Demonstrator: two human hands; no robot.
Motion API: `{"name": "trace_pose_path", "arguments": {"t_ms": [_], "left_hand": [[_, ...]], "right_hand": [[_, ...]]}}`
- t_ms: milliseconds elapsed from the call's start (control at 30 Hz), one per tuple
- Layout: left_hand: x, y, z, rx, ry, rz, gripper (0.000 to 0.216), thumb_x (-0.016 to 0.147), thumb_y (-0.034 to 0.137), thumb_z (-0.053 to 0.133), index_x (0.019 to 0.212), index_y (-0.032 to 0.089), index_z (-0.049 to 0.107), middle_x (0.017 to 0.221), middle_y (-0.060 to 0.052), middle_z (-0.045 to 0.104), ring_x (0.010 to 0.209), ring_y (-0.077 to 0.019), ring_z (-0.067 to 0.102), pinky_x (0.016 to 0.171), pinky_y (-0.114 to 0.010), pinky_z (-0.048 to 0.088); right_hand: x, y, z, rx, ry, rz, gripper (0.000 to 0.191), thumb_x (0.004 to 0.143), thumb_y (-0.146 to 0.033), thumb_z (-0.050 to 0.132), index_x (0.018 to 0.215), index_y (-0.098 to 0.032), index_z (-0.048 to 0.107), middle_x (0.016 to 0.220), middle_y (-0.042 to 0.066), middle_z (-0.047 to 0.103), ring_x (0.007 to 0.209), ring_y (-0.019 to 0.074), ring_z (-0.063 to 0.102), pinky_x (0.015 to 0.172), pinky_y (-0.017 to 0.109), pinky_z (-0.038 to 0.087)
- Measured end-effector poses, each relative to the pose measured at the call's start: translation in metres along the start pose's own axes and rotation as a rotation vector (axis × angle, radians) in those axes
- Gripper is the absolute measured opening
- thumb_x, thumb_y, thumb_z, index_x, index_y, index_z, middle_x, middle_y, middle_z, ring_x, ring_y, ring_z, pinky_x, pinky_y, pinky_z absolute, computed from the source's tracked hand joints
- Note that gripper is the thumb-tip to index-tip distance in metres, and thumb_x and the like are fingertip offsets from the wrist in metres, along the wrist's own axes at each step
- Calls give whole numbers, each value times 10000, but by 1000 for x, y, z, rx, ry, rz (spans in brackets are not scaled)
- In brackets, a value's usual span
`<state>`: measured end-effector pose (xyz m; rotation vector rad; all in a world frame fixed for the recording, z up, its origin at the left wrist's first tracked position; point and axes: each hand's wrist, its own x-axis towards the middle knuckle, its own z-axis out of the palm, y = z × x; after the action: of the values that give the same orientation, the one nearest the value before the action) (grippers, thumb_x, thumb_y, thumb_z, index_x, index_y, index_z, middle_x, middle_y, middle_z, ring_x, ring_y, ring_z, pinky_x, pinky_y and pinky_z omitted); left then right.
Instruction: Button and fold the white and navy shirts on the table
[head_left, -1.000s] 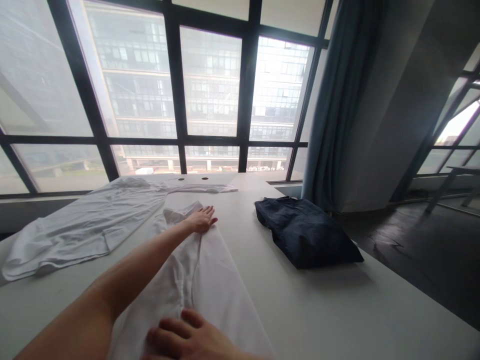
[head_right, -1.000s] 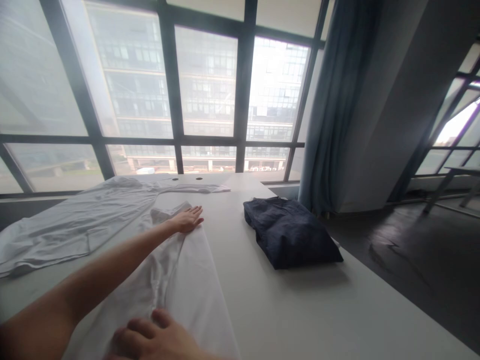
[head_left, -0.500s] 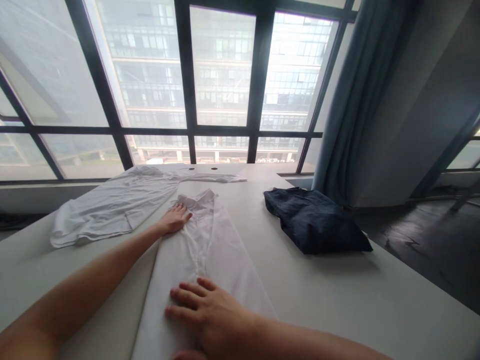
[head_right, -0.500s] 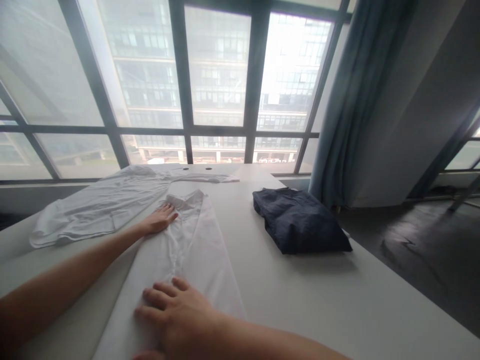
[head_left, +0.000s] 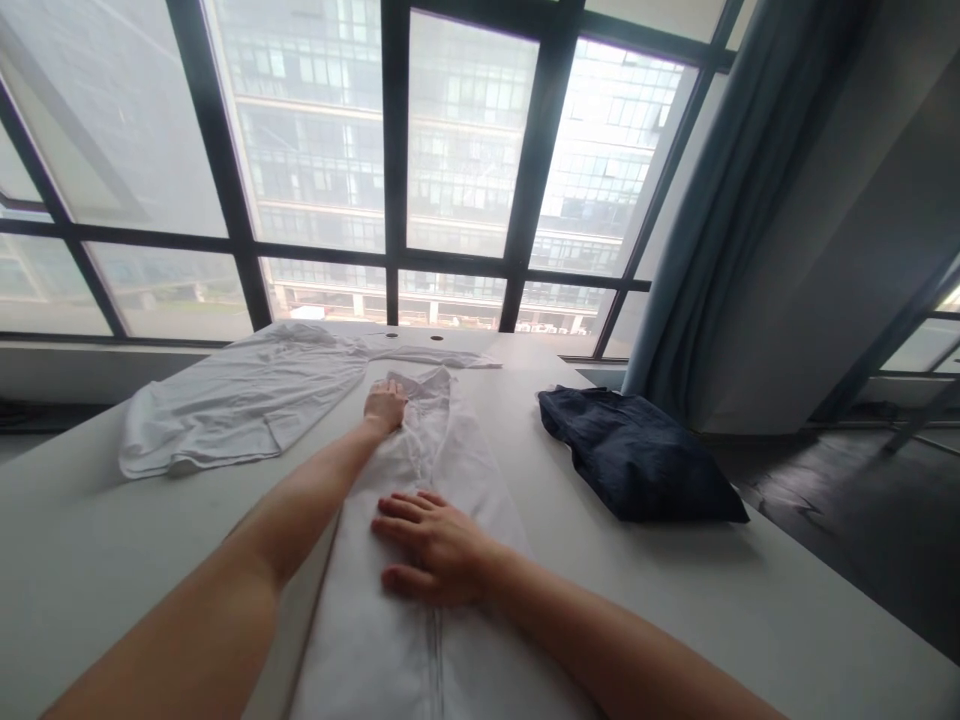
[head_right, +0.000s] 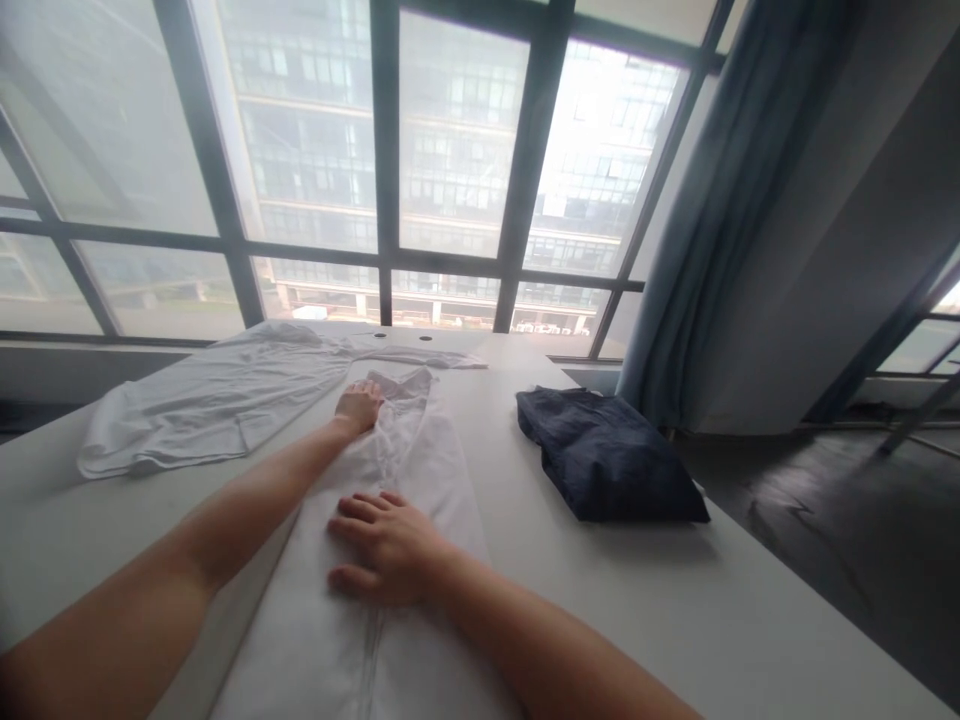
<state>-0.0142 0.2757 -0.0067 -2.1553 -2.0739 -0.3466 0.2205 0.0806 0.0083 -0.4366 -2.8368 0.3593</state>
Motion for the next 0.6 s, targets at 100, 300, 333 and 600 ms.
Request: {"name": "trace_pose_path", "arguments": {"t_ms": [100,300,333,600], "left_hand": [[-30,10,-10,-9,-58,4,489,1024,332,329,1367,51,535,1429,-247,526,1362,-340,459,1122,-441,332],[-123,11,-13,-115,-228,283,661,1010,531,312,1532,128,358,1606,-181,289,1502,-300,237,1201,-480,221],[-137,9,-16,-133,-237,291,673,1008,538,309,1542,130,342,1615,-177,264,1509,-303,212,1208,-490,200],[-219,-26,-59,-323,-370,309,604,954,370,414,1516,150,420,1610,-88,300,1501,-253,246,1226,-370,203]], "right_hand": [[-4,-3,0,-20,-8,-2,616,979,-531,490,1489,-191,434,1563,118,408,1450,244,348,1212,417,211],[-12,-19,5,-22,-26,-11,634,971,-526,505,1491,-168,440,1574,137,383,1446,268,353,1219,441,193],[-13,-22,7,-17,-25,-14,628,969,-517,513,1487,-169,448,1571,137,388,1446,270,354,1219,448,192],[-60,38,-16,-115,270,462,378,953,-214,489,1294,-153,639,1314,127,654,1248,248,576,1110,396,382]]}}
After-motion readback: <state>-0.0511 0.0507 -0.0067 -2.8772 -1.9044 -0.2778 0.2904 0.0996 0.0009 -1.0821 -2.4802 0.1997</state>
